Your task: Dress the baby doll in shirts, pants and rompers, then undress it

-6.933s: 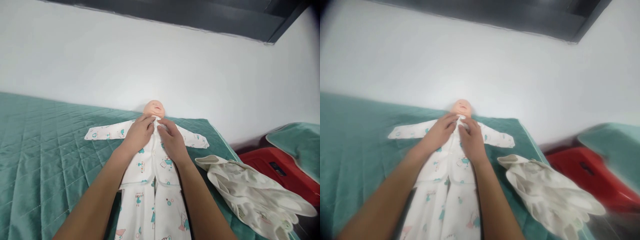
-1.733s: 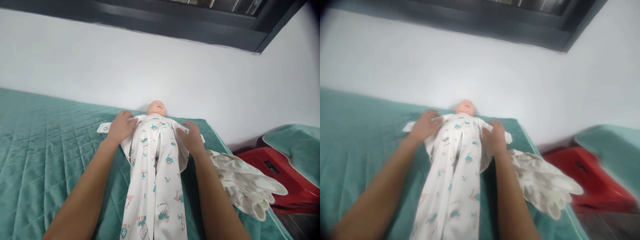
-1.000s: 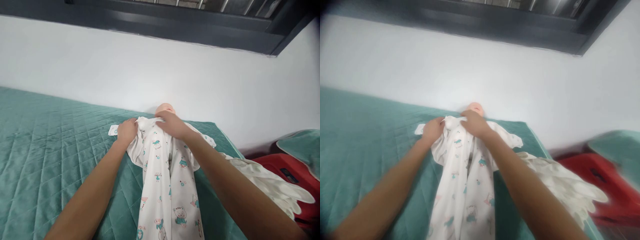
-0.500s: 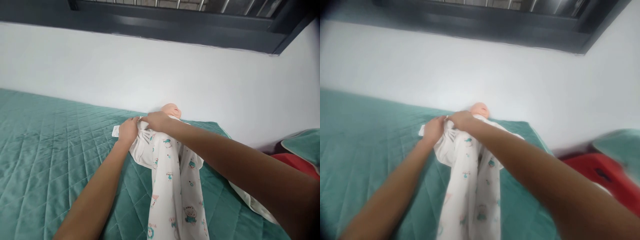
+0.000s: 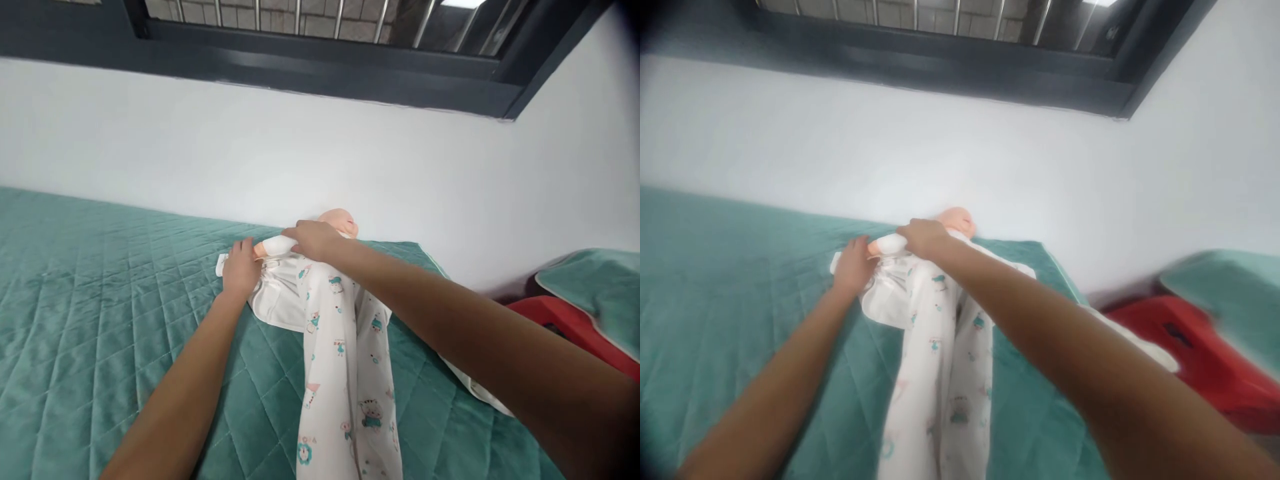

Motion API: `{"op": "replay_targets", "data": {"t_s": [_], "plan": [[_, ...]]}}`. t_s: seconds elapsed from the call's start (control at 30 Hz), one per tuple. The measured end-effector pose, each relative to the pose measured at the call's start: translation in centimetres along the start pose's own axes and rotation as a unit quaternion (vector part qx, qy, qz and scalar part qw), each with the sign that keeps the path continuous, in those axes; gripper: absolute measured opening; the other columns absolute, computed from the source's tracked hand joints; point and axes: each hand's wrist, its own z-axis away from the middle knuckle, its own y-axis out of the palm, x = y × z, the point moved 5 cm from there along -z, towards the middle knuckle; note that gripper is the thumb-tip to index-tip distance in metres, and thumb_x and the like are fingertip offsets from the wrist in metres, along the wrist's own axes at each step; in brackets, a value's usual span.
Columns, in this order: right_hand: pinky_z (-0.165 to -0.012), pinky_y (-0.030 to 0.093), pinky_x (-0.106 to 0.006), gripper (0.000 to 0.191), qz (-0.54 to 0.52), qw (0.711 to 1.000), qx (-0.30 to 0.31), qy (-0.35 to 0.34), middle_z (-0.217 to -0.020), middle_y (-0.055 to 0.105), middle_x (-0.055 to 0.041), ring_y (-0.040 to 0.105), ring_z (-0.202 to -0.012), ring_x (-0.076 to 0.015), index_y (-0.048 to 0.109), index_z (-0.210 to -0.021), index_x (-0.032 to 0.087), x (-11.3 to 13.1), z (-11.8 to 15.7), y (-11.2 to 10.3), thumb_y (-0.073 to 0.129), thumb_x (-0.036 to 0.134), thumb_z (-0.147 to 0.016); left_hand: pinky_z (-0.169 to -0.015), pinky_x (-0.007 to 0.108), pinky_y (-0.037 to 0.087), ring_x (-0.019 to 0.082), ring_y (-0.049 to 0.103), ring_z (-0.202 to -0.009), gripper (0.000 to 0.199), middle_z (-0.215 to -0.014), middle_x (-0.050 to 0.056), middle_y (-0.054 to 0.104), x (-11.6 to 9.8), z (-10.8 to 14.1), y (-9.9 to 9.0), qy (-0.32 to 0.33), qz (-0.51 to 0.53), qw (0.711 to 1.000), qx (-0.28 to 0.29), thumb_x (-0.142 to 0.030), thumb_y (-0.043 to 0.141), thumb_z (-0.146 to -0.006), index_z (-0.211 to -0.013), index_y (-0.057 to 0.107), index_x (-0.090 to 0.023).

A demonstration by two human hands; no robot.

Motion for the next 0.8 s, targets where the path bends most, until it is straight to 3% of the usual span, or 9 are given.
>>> {"op": "replay_targets", "data": {"t_s": [0.1, 0.17, 0.23, 0.33, 0.43, 0.5, 0.6, 0.67, 0.8], "plan": [[-0.072, 0.048, -0.036, 0.031, -0.018, 1.000, 0.009, -0.006, -0.112, 0.069, -0.0104, 0.066, -0.098, -0.0295, 0.064, -0.118, 0.025, 1.2, -1.2, 1.4, 0.057, 0.032, -0.089, -0.109, 0.056, 0.034, 0.035, 0.044, -0.132, 0.049, -0.136, 0.015, 0.055, -1.5, 0.5, -0.8, 0.060, -0.064, 0.995, -0.048, -0.026, 0.051, -0.089, -0.137, 0.046, -0.021], [-0.076, 0.050, -0.038, 0.034, -0.044, 0.999, -0.002, -0.011, -0.114, 0.069, -0.0108, 0.066, -0.102, -0.0303, 0.063, -0.120, 0.024, 1.2, -1.6, 1.9, 0.058, 0.030, -0.087, -0.115, 0.062, 0.023, 0.034, 0.043, -0.132, 0.048, -0.135, 0.013, 0.057, -2.7, 0.7, -0.6, 0.126, -0.079, 0.988, -0.035, -0.026, 0.052, -0.090, -0.137, 0.046, -0.023], [-0.085, 0.050, -0.038, 0.036, -0.100, 0.994, -0.044, -0.012, -0.120, 0.069, -0.0106, 0.064, -0.108, -0.0284, 0.062, -0.123, 0.021, 0.3, -1.1, 1.9, 0.056, 0.028, -0.088, -0.116, 0.059, 0.022, 0.032, 0.047, -0.128, 0.049, -0.135, 0.012, 0.058, -3.6, 0.7, -0.1, 0.171, -0.072, 0.983, -0.005, -0.030, 0.052, -0.091, -0.140, 0.044, -0.024], [-0.098, 0.046, -0.035, 0.032, -0.206, 0.965, -0.155, 0.037, -0.125, 0.068, -0.0070, 0.061, -0.115, -0.0226, 0.065, -0.118, 0.020, -3.1, 2.2, 1.8, 0.045, 0.026, -0.094, -0.111, 0.050, 0.031, 0.032, 0.050, -0.125, 0.052, -0.136, 0.013, 0.058, -4.2, 0.6, 0.5, 0.193, -0.064, 0.979, 0.001, -0.036, 0.051, -0.093, -0.141, 0.043, -0.021], [-0.097, 0.046, -0.035, 0.034, -0.260, 0.915, -0.252, 0.180, -0.120, 0.070, -0.0056, 0.062, -0.110, -0.0214, 0.066, -0.115, 0.021, -7.7, 7.3, 3.6, 0.039, 0.024, -0.095, -0.103, 0.046, 0.037, 0.033, 0.052, -0.122, 0.051, -0.133, 0.016, 0.059, -4.4, 0.5, 0.8, 0.202, -0.078, 0.976, -0.015, -0.035, 0.048, -0.094, -0.142, 0.044, -0.018], [-0.098, 0.046, -0.037, 0.036, -0.258, 0.897, -0.250, 0.259, -0.123, 0.069, -0.0093, 0.061, -0.112, -0.0239, 0.064, -0.121, 0.017, -9.9, 10.4, 6.0, 0.042, 0.026, -0.093, -0.098, 0.046, 0.040, 0.033, 0.053, -0.119, 0.050, -0.130, 0.017, 0.060, -4.5, 0.5, 1.0, 0.202, -0.098, 0.974, -0.021, -0.032, 0.045, -0.095, -0.142, 0.044, -0.016], [-0.098, 0.044, -0.040, 0.043, -0.183, 0.922, -0.214, 0.267, -0.129, 0.066, -0.0090, 0.060, -0.115, -0.0263, 0.061, -0.130, 0.021, -11.4, 12.9, 8.9, 0.042, 0.020, -0.092, -0.094, 0.047, 0.042, 0.034, 0.054, -0.116, 0.049, -0.126, 0.017, 0.061, -4.2, 0.4, 1.0, 0.203, -0.122, 0.971, -0.028, -0.028, 0.042, -0.095, -0.141, 0.045, -0.014], [-0.095, 0.045, -0.039, 0.048, -0.139, 0.925, -0.213, 0.283, -0.130, 0.065, -0.0064, 0.061, -0.113, -0.0267, 0.060, -0.132, 0.026, -12.3, 14.0, 9.9, 0.040, 0.015, -0.090, -0.095, 0.047, 0.042, 0.034, 0.054, -0.117, 0.048, -0.126, 0.017, 0.061, -3.9, 0.3, 1.0, 0.210, -0.126, 0.969, -0.031, -0.028, 0.040, -0.095, -0.141, 0.046, -0.014], [-0.088, 0.047, -0.037, 0.046, -0.128, 0.891, -0.231, 0.371, -0.128, 0.066, -0.0048, 0.062, -0.109, -0.0270, 0.067, -0.123, 0.027, -14.4, 15.8, 11.0, 0.039, 0.014, -0.089, -0.100, 0.048, 0.041, 0.034, 0.053, -0.118, 0.047, -0.126, 0.016, 0.061, -2.8, 0.0, 1.1, 0.200, -0.112, 0.973, -0.025, -0.031, 0.039, -0.096, -0.139, 0.048, -0.015]]}}
